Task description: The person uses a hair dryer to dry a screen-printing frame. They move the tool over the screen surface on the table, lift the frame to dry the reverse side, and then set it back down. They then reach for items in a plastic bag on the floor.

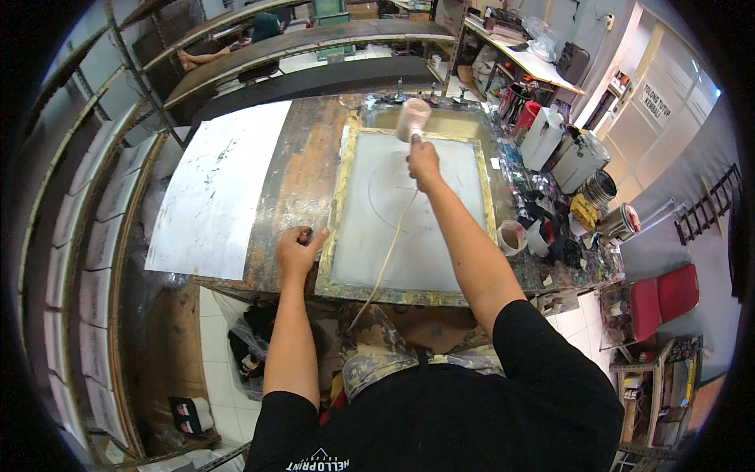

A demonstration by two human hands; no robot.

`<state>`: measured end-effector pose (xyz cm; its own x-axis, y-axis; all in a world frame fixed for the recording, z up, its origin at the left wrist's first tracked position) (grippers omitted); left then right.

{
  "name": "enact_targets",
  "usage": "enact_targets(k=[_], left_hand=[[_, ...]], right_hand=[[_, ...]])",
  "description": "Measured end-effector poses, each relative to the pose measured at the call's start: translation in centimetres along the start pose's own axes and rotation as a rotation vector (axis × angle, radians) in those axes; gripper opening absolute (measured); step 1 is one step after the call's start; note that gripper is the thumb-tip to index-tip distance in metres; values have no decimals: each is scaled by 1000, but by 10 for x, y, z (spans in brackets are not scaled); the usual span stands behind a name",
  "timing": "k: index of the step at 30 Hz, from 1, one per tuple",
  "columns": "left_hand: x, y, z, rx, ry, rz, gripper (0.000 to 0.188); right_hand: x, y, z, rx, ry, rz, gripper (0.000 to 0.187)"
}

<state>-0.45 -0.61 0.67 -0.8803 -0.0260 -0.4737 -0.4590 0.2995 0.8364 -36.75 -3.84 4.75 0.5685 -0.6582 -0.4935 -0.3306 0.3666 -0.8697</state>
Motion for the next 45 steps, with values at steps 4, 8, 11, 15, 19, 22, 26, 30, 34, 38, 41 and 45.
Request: enact_targets(k=[4,8,11,15,19,22,26,30,34,38,41,45], left_hand=[[-9,-8,2,20,18,-6,60],[-1,-1,1,30,14,-8,59],[-7,-5,3,39,29,-4,60],[-6,2,2,7,-12,-35,62],[-9,5,2,-2,-22,-56,64],[-9,7,3,-1,-10,-58,60],[-8,10,3,-21,-15,-52,60],[-9,8,4,-32,-4,-13,61],[-9,10,5,-27,-4,-19,62],[-7,0,3,9,4,-26,63],[-6,0,3,20,4,-35,63],[-2,-1,3,57,5,-49,61]], right_hand=[[-42,20,-10,123,86,-87,51],[-91,51,-22,173,219,-83,54],[-103,50,-12,207,227,-130,52],[-117,53,-10,213,226,-173,52],[-120,47,-2,180,184,-247,47],[-119,41,4,174,180,-203,47],[-119,44,15,182,39,-327,44],[-126,49,46,176,-210,-324,38],[-144,40,100,178,-370,-239,33],[-162,46,146,121,-477,-206,37],[-172,44,173,111,-483,-206,37],[-181,45,194,81,-441,-204,37]])
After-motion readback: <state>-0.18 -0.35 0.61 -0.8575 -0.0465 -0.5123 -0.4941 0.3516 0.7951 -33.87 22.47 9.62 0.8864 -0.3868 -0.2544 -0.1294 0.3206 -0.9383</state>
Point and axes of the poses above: each hand's wrist, its own z-axis away from the middle knuckle, its own x-axis out of the palm, y = z × x, the point moved 1 cm from there along -z, towards the middle knuckle, and after that the axes turned 13 degrees about z, right-handed, at the moved point
